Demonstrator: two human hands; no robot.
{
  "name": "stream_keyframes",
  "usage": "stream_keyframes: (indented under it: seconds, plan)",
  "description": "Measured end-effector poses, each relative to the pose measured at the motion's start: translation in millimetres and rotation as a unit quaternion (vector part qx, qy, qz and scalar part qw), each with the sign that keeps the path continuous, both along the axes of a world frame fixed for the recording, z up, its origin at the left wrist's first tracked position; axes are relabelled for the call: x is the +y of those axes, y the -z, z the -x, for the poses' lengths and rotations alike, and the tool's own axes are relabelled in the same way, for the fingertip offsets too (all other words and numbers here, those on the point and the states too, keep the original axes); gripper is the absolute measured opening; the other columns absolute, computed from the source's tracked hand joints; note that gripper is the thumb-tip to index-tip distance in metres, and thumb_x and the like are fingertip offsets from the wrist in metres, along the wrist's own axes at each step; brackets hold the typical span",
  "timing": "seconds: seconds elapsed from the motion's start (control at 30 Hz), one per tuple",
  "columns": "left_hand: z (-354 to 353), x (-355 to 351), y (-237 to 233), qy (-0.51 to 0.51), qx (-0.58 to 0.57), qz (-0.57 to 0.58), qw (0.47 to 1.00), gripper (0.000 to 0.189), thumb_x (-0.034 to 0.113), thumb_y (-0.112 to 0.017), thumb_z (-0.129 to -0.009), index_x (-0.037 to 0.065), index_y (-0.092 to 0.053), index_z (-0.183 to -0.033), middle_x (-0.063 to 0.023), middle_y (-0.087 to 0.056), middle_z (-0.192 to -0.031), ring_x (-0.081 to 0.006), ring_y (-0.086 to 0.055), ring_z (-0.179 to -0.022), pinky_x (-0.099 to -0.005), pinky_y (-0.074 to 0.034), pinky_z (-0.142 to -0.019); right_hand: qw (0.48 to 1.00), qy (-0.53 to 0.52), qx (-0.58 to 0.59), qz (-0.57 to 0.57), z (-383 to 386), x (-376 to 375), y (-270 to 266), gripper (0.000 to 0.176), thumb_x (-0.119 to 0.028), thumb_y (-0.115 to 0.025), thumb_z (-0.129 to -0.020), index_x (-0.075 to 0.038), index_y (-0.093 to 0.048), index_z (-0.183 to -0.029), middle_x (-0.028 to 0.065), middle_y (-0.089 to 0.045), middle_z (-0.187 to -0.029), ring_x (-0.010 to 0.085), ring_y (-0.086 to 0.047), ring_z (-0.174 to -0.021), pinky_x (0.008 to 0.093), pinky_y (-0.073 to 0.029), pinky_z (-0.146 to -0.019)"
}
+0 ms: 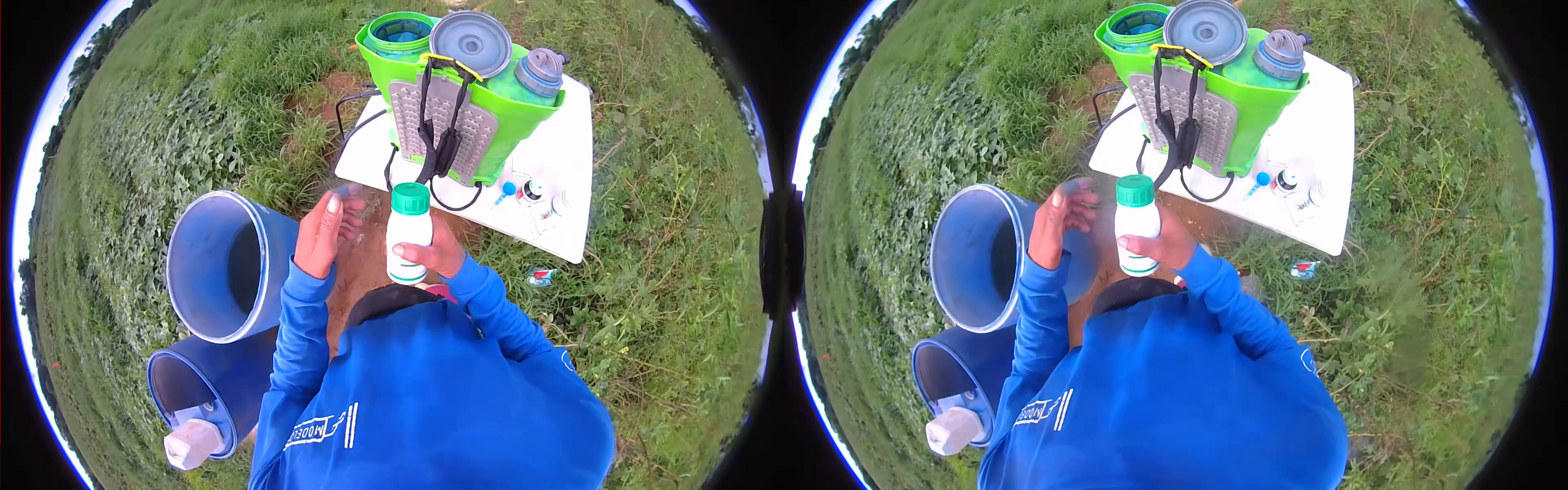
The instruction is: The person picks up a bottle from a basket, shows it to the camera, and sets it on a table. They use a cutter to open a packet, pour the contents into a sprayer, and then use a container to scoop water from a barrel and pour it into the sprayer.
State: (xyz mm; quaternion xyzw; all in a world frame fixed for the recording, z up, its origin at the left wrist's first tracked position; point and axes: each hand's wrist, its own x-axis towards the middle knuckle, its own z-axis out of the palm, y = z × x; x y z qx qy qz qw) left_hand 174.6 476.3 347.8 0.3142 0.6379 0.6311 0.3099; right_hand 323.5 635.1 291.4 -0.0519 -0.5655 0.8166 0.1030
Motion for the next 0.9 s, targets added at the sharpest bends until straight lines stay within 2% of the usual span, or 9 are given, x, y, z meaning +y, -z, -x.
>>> stream_keyframes:
  seconds: [0.13,0.2,0.4,0.5,0.53,0.6,0.63,0.77,0.9]
  plan:
    - [16.4,-35.2,5.8,-0.071,0.032,-0.012,0.997,0.045,0.037,-0.047,-0.103,-0.003,-0.063,-0.116,-0.0071,-0.066,-0.095,-0.0119,-0.058,-0.077,-0.0253,-0.047,-0.069,0.963,0.144,0.178,0.14,-32.8,63.2,-57.6,0.046,-0.029,-0.075,-0.076,-0.003,-0.058,-0.11,0.0137,-0.067,-0.096,0.0279,-0.068,-0.089,0.0451,-0.057,-0.08]
    - [18.9,-53.4,18.7,-0.074,0.012,0.006,0.997,0.041,0.033,-0.047,-0.103,-0.003,-0.064,-0.113,-0.0062,-0.066,-0.094,-0.0106,-0.057,-0.078,-0.0241,-0.045,-0.069,0.846,0.346,0.274,0.301,-46.2,96.1,-89.0,0.046,-0.029,-0.073,-0.078,-0.003,-0.056,-0.112,0.0174,-0.066,-0.094,0.0307,-0.068,-0.085,0.0481,-0.058,-0.079]
    - [22.7,-65.0,58.9,-0.091,-0.045,0.014,0.995,0.037,0.031,-0.049,-0.102,-0.002,-0.066,-0.108,-0.0053,-0.067,-0.087,-0.0099,-0.058,-0.073,-0.0244,-0.046,-0.066,0.964,0.137,0.12,0.191,-55.8,29.5,-83.3,0.051,-0.038,-0.071,-0.078,0.0,-0.057,-0.109,0.0163,-0.063,-0.095,0.0302,-0.063,-0.09,0.0503,-0.057,-0.08]
    - [17.2,-69.3,63.2,-0.104,-0.093,-0.01,0.99,0.037,0.031,-0.051,-0.101,-0.002,-0.066,-0.105,-0.0057,-0.067,-0.085,-0.0102,-0.058,-0.072,-0.0239,-0.045,-0.064,0.819,0.378,0.212,0.376,-51.2,63.5,-94.0,0.052,-0.036,-0.074,-0.076,0.002,-0.056,-0.108,0.0177,-0.064,-0.088,0.0301,-0.066,-0.081,0.0474,-0.059,-0.075]
    - [14.9,-72.0,67.0,-0.103,-0.097,-0.014,0.99,0.037,0.031,-0.051,-0.101,-0.002,-0.066,-0.105,-0.0057,-0.067,-0.085,-0.0102,-0.058,-0.072,-0.0239,-0.045,-0.064,0.821,0.38,0.211,0.371,-52.3,46.1,-98.0,0.052,-0.036,-0.074,-0.076,0.002,-0.056,-0.108,0.0177,-0.064,-0.088,0.0301,-0.066,-0.081,0.0474,-0.059,-0.075]
    - [22.3,-70.6,71.1,-0.095,-0.094,-0.002,0.991,0.037,0.031,-0.051,-0.101,-0.002,-0.065,-0.104,-0.0058,-0.066,-0.084,-0.01,-0.058,-0.071,-0.024,-0.045,-0.064,0.955,0.223,0.093,0.172,-49.4,0.5,-102.5,0.047,-0.041,-0.072,-0.079,-0.002,-0.058,-0.102,0.0137,-0.065,-0.085,0.0265,-0.067,-0.081,0.041,-0.057,-0.078]
    - [23.9,-69.8,71.8,-0.092,-0.087,-0.007,0.992,0.037,0.032,-0.051,-0.101,-0.002,-0.065,-0.104,-0.0058,-0.066,-0.084,-0.0099,-0.057,-0.07,-0.0241,-0.045,-0.064,0.971,0.166,0.073,0.155,-51.6,-11.2,-104.3,0.046,-0.044,-0.069,-0.082,-0.003,-0.058,-0.101,0.0136,-0.065,-0.084,0.0254,-0.067,-0.08,0.0405,-0.055,-0.084]
    - [21.9,-68.9,68.7,-0.114,-0.095,-0.028,0.989,0.038,0.033,-0.05,-0.102,-0.002,-0.065,-0.102,-0.0056,-0.065,-0.083,-0.0098,-0.057,-0.07,-0.024,-0.044,-0.064,0.839,0.371,0.178,0.356,-46.8,33.0,-103.9,0.046,-0.037,-0.071,-0.081,-0.002,-0.057,-0.107,0.0144,-0.066,-0.09,0.0262,-0.065,-0.084,0.0405,-0.052,-0.085]
    - [23.6,-64.2,66.2,-0.092,-0.095,-0.012,0.991,0.039,0.034,-0.05,-0.102,-0.002,-0.065,-0.101,-0.0055,-0.065,-0.081,-0.0098,-0.057,-0.07,-0.0243,-0.044,-0.065,0.96,0.152,0.067,0.226,-49.3,-25.2,-107.8,0.06,-0.038,-0.077,-0.071,0.002,-0.056,-0.111,0.0194,-0.064,-0.086,0.031,-0.067,-0.079,0.0487,-0.06,-0.068]
